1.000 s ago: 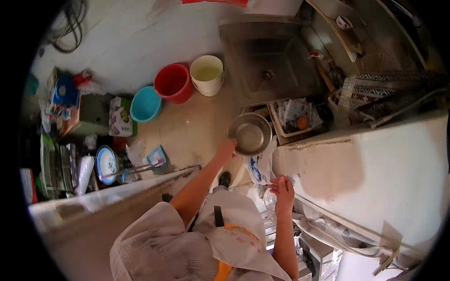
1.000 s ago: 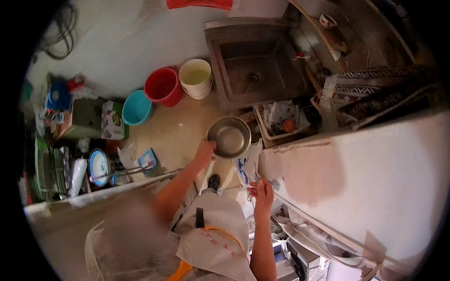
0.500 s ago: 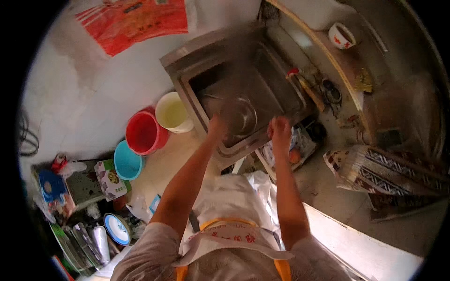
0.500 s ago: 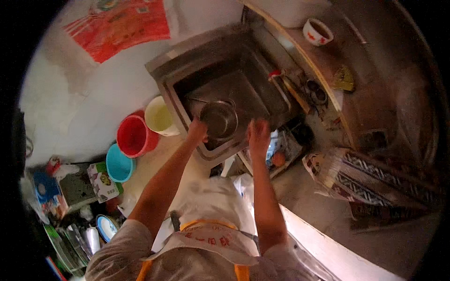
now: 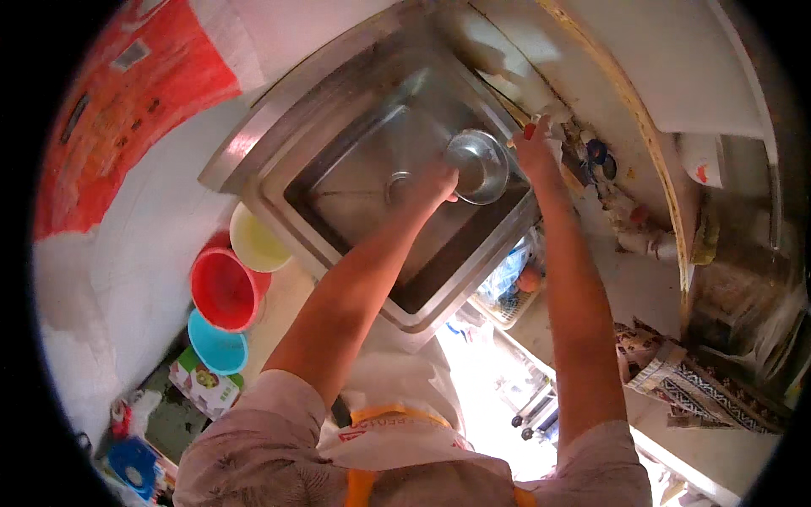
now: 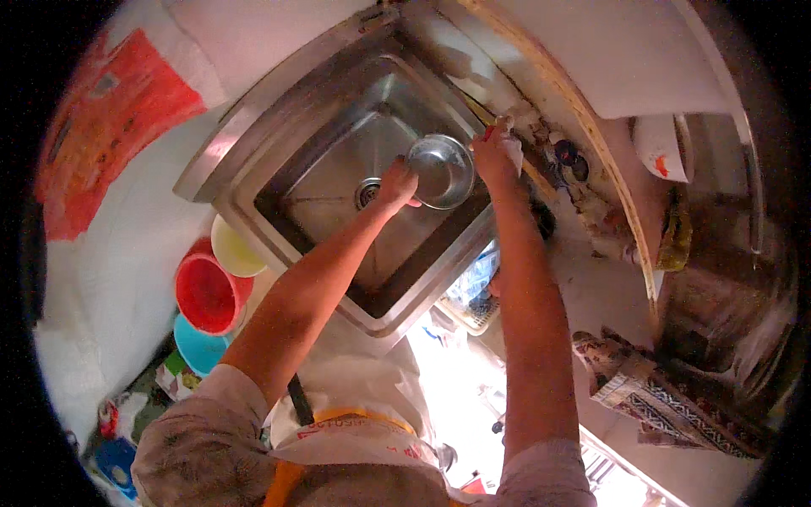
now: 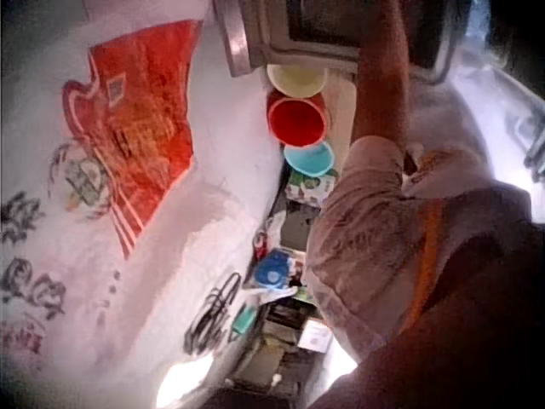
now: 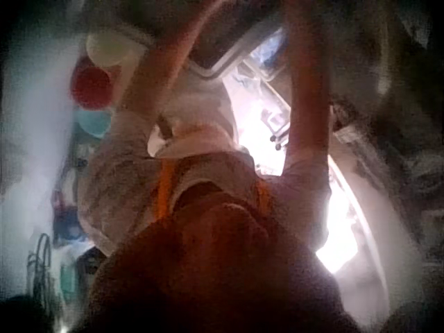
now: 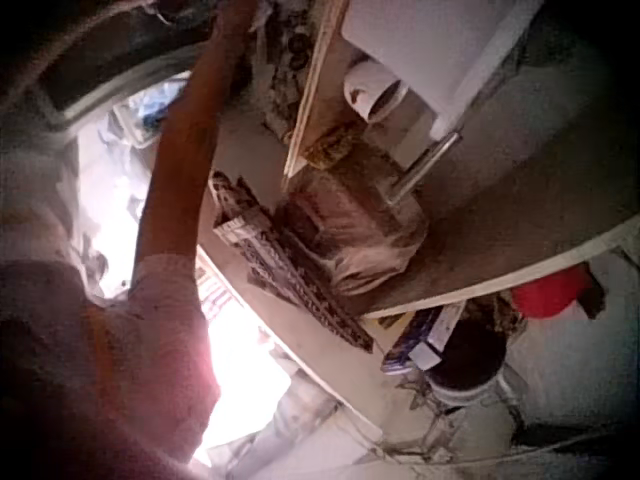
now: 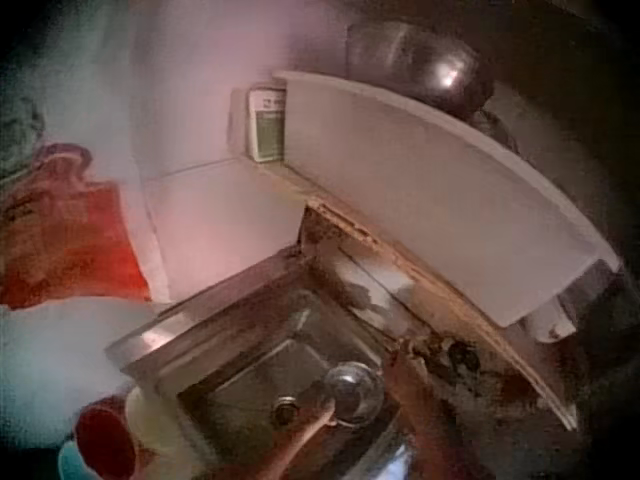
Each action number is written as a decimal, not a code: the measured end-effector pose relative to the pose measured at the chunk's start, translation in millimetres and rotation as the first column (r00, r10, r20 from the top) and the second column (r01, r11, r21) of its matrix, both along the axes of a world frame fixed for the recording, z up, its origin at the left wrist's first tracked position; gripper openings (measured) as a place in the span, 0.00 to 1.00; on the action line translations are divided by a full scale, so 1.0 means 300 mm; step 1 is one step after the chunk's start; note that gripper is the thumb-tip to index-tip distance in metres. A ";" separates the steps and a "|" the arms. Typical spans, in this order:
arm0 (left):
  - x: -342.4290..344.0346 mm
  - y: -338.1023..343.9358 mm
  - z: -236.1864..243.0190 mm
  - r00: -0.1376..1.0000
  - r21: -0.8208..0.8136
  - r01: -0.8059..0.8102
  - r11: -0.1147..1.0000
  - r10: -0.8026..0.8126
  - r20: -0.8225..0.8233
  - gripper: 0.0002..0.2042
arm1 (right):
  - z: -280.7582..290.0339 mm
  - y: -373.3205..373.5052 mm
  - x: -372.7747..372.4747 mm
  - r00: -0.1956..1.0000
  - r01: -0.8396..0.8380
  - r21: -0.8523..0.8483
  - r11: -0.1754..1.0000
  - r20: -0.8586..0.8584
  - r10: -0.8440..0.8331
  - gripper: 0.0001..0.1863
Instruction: The person washes a metal bowl in a sink, then retrieves a piece of pork belly from a display case. They place the meat on a cutting board, weigh it on a digital scale, and proceed to chop it into smaller cubes using a cleaver.
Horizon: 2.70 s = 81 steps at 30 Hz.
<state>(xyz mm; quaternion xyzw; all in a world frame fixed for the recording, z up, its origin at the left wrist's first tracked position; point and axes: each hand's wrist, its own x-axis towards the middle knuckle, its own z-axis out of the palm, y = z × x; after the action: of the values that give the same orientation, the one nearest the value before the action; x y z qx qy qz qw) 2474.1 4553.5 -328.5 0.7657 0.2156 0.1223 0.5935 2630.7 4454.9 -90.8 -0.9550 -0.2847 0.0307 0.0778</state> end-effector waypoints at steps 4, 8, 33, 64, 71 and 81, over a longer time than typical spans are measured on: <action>0.058 0.044 -0.032 0.999 -0.049 0.006 0.999 -0.008 -0.045 0.24 | 0.063 0.039 0.002 0.993 -0.096 -0.062 0.993 -0.078 0.091 0.36; 0.092 -0.001 0.279 0.978 -0.490 -0.018 0.871 -0.086 -0.189 0.24 | 0.094 -0.094 0.017 0.992 -0.070 -0.107 0.992 -0.114 0.058 0.31; 0.029 0.088 -0.251 0.980 -0.204 0.069 0.977 -0.028 0.196 0.21 | 0.196 0.093 -0.021 0.954 -0.289 -0.385 0.876 -0.040 0.297 0.17; -0.033 0.046 0.329 0.967 -0.754 -0.184 0.630 -0.023 -0.255 0.25 | 0.193 0.098 -0.245 0.987 0.157 -0.075 0.985 0.035 -0.155 0.18; -0.122 0.141 0.375 0.976 -0.740 -0.117 0.663 -0.062 -0.210 0.25 | 0.928 -0.377 -0.664 0.795 0.058 0.389 0.920 0.540 -0.278 0.17; -0.270 0.198 0.495 0.962 -0.644 -0.147 0.751 -0.043 -0.270 0.20 | 0.998 -0.438 -0.561 0.789 0.334 0.235 0.913 0.460 -0.408 0.18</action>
<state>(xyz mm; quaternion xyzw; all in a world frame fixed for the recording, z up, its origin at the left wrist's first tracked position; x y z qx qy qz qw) 2393.0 4613.0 -180.1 0.5107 0.3443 -0.0493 0.7863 2462.4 4323.4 208.6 -0.9590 -0.1030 -0.2535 0.0734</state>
